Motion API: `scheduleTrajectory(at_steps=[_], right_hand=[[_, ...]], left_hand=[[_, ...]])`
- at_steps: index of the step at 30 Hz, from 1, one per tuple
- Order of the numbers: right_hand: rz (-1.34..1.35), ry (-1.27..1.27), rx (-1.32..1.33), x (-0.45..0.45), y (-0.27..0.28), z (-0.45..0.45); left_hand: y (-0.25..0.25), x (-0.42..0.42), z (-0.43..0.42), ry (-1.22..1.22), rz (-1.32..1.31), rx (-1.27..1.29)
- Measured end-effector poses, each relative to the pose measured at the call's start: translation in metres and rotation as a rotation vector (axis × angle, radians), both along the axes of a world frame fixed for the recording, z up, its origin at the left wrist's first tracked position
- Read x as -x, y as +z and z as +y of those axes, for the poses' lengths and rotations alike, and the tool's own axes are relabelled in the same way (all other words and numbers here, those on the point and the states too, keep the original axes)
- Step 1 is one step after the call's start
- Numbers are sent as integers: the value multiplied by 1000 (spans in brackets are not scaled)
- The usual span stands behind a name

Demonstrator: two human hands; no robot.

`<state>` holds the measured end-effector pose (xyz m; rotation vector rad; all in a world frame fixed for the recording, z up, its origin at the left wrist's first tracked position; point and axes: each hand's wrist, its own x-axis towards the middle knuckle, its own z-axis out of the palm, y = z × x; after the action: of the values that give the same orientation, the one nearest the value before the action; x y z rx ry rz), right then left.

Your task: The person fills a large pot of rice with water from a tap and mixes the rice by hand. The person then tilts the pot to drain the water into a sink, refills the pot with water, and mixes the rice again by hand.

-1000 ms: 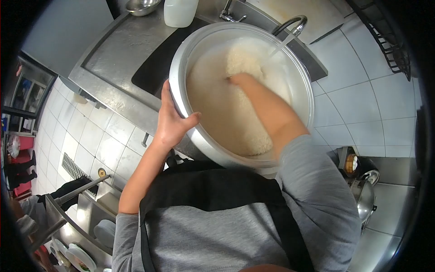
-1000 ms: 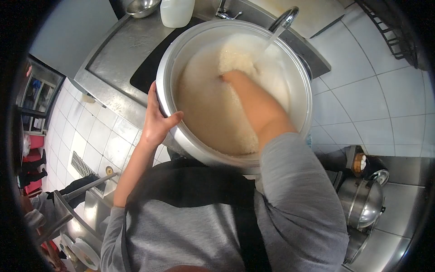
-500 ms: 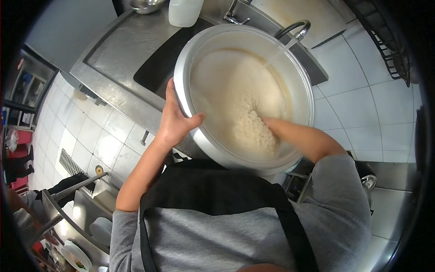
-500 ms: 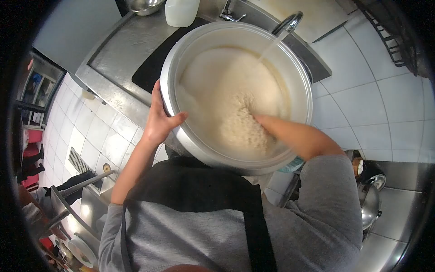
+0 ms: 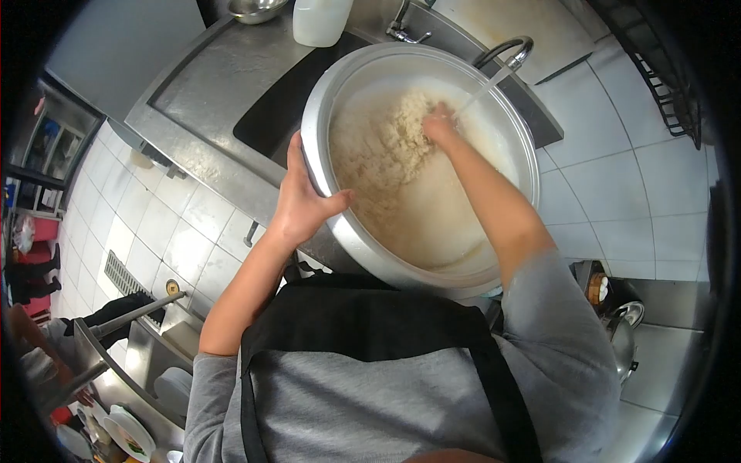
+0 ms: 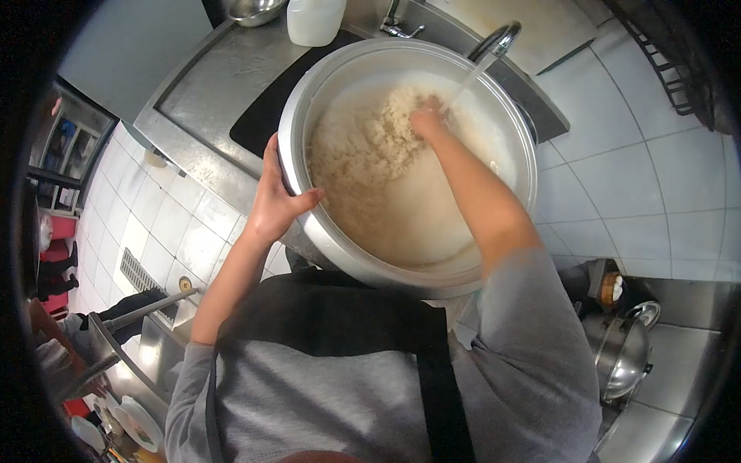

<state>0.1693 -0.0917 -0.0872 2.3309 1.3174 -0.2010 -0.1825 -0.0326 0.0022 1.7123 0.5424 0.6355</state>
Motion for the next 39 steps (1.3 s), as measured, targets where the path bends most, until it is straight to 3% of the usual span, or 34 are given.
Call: scheduleTrajectory(at_steps=[1, 4, 7, 10, 14, 16, 18, 21, 24, 26, 28, 33, 38, 39], right_hand=[[-21, -81, -238, -4, -1, 8], [347, -445, -372, 40, 54, 41], [325, -183, -208, 41, 11, 63], [268, 161, -124, 76, 15, 23], [489, 281, -41, 67, 15, -53], [444, 285, -66, 90, 37, -95], [526, 145, 197, 106, 56, -119], [460, 478, 92, 116, 34, -154], [630, 514, 158, 143, 41, -133], [407, 674, 132, 145, -17, -128], [501, 192, 666, 185, 50, -46], [453, 69, 331, 121, -14, 25], [439, -124, 276, 13, 5, 8], [491, -284, 120, -12, 2, -15]], left_hand=[[-1, 0, 0, 1, 7, 4], [0, 0, -1, -2, 16, 23], [3, 1, -1, -9, 7, 32], [1, 1, -3, 11, -13, 9], [2, 2, -6, 9, -14, 48], [0, 1, -6, 9, -25, 63], [-4, 0, -6, 6, -43, 66], [-7, -2, -6, 2, -91, 68], [1, 0, -7, 25, -24, 23], [-1, 0, -7, 25, -19, 42], [-2, -1, -8, 35, 5, 28], [6, 2, -7, 30, 29, -10], [0, 1, -6, 19, -21, 32], [-1, 0, -6, 17, -37, 23]])
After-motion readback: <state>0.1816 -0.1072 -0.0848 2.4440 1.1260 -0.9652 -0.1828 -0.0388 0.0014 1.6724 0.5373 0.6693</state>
